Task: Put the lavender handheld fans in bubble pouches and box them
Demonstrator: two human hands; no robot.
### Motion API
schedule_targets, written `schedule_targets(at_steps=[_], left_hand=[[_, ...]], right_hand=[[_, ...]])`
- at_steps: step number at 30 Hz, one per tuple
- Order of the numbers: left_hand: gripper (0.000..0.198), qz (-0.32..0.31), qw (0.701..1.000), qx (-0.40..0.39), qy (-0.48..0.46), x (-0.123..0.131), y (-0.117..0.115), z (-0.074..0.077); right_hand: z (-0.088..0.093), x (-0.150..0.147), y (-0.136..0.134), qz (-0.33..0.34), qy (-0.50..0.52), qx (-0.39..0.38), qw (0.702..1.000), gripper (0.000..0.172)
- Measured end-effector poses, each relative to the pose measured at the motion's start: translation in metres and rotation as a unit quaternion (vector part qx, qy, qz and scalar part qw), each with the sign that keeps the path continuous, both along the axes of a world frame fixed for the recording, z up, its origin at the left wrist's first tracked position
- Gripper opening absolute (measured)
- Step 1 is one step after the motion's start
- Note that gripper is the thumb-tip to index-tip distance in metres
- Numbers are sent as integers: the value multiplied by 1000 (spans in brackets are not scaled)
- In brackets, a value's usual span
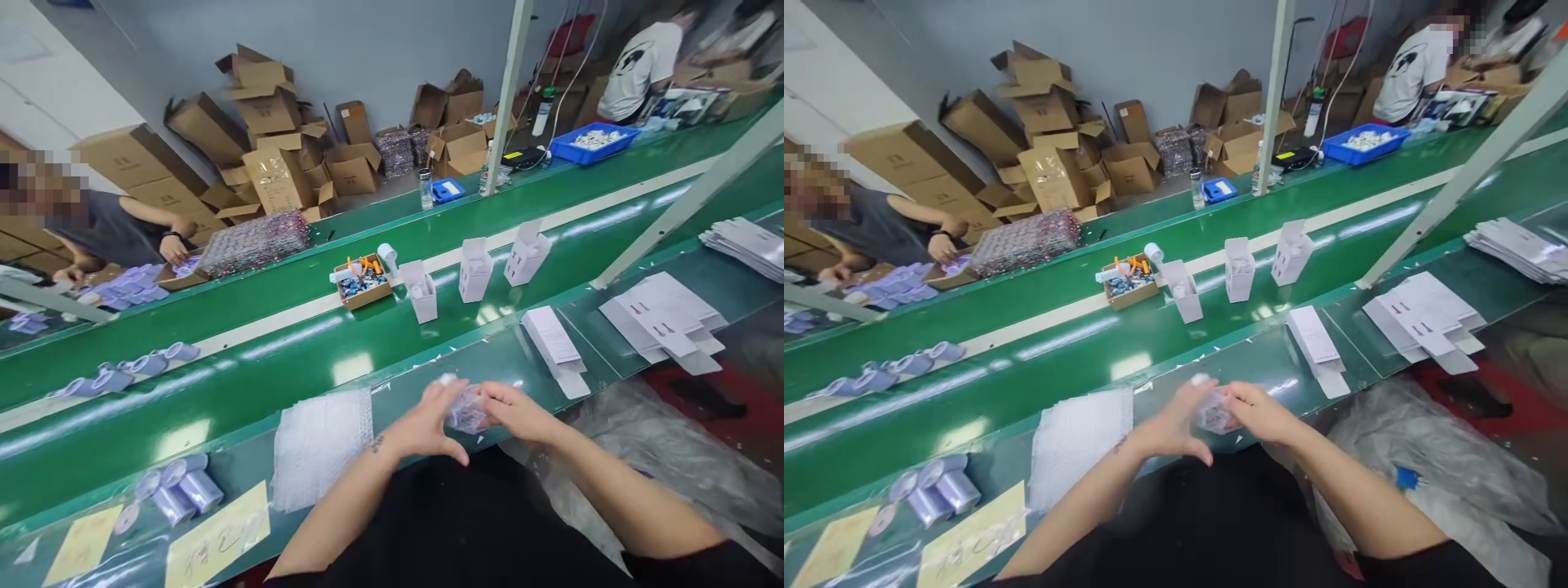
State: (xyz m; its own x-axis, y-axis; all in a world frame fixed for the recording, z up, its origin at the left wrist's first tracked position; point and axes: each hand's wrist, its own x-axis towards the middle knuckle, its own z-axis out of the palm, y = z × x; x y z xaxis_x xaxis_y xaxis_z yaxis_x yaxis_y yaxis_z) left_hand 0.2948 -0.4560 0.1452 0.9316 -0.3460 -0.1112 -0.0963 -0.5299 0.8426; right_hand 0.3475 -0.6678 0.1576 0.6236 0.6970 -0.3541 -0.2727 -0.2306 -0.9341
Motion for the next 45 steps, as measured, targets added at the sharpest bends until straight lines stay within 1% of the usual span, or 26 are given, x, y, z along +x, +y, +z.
schedule_targets(at_steps=[2, 3, 4, 5, 6, 7, 9, 11, 13, 15, 16, 17, 19, 21, 24, 26, 28, 29, 31, 33, 35, 37, 38, 40, 42, 45], left_hand=[[44, -4, 1000, 6, 21, 5, -19, -23], [27, 25, 999, 2, 29, 6, -27, -33], [19, 68, 997, -11, 45, 6, -33, -42], [20, 115, 990, -33, 72, 6, -36, -48], [24, 159, 979, -62, 110, 5, -37, -52], [30, 199, 963, -95, 152, 4, -35, -55], [39, 262, 929, -150, 214, 2, -30, -54], [44, 297, 907, -189, 231, 0, -23, -51], [48, 329, 889, -224, 227, -3, -16, -47], [51, 370, 866, -263, 209, -8, -6, -42], [52, 391, 853, -284, 196, -11, 1, -38], [52, 409, 841, -304, 182, -14, 9, -33], [54, 442, 816, -344, 146, -19, 25, -20], [56, 468, 791, -379, 106, -21, 38, -4], [59, 480, 769, -416, 68, -18, 42, 16], [58, 464, 783, -410, 58, -14, 37, 23], [55, 453, 815, -358, 54, -13, 31, 26], [53, 454, 832, -314, 57, -14, 28, 27], [46, 465, 862, -193, 58, -22, 23, 29], [37, 460, 887, -31, 36, -32, 19, 34], [32, 422, 894, 152, 16, -39, 10, 41], [34, 369, 880, 299, 17, -37, -4, 49], [36, 346, 871, 348, 22, -33, -12, 53], [38, 312, 861, 401, 25, -20, -27, 60], [38, 276, 866, 417, 32, -5, -35, 67], [34, 224, 880, 415, 53, 12, -33, 75]], right_hand=[[-5, 14, -16, 84, -34, -22, 996, 26], [-9, 26, -29, 140, -66, -45, 987, 27], [-16, 41, -46, 186, -112, -77, 973, 29], [-25, 58, -64, 225, -169, -115, 953, 36], [-36, 76, -83, 234, -252, -170, 924, 48], [-51, 94, -102, 216, -336, -226, 889, 48], [-81, 129, -133, 237, -453, -291, 808, 36], [-106, 157, -148, 299, -515, -280, 754, 24], [-117, 177, -144, 339, -539, -234, 735, 21], [-113, 185, -124, 336, -552, -197, 738, 22], [-107, 186, -109, 313, -557, -187, 747, 25], [-100, 183, -91, 277, -557, -177, 763, 30], [-85, 170, -53, 176, -533, -144, 815, 42], [-73, 149, -16, 72, -498, -85, 860, 49], [-69, 111, 28, -23, -466, 5, 884, 35], [-71, 89, 46, -43, -445, 30, 894, 26], [-71, 71, 53, -13, -416, 39, 908, 30], [-70, 64, 53, 18, -403, 43, 914, 38], [-67, 55, 49, 90, -378, 45, 920, 58], [-65, 49, 45, 143, -371, 37, 917, 67], [-69, 43, 43, 155, -386, 21, 909, 65], [-77, 36, 43, 120, -402, -2, 908, 58], [-84, 32, 44, 91, -404, -15, 910, 57], [-97, 24, 44, 30, -395, -41, 917, 60], [-109, 17, 43, -16, -384, -59, 921, 66], [-117, 9, 43, -49, -362, -72, 928, 74]])
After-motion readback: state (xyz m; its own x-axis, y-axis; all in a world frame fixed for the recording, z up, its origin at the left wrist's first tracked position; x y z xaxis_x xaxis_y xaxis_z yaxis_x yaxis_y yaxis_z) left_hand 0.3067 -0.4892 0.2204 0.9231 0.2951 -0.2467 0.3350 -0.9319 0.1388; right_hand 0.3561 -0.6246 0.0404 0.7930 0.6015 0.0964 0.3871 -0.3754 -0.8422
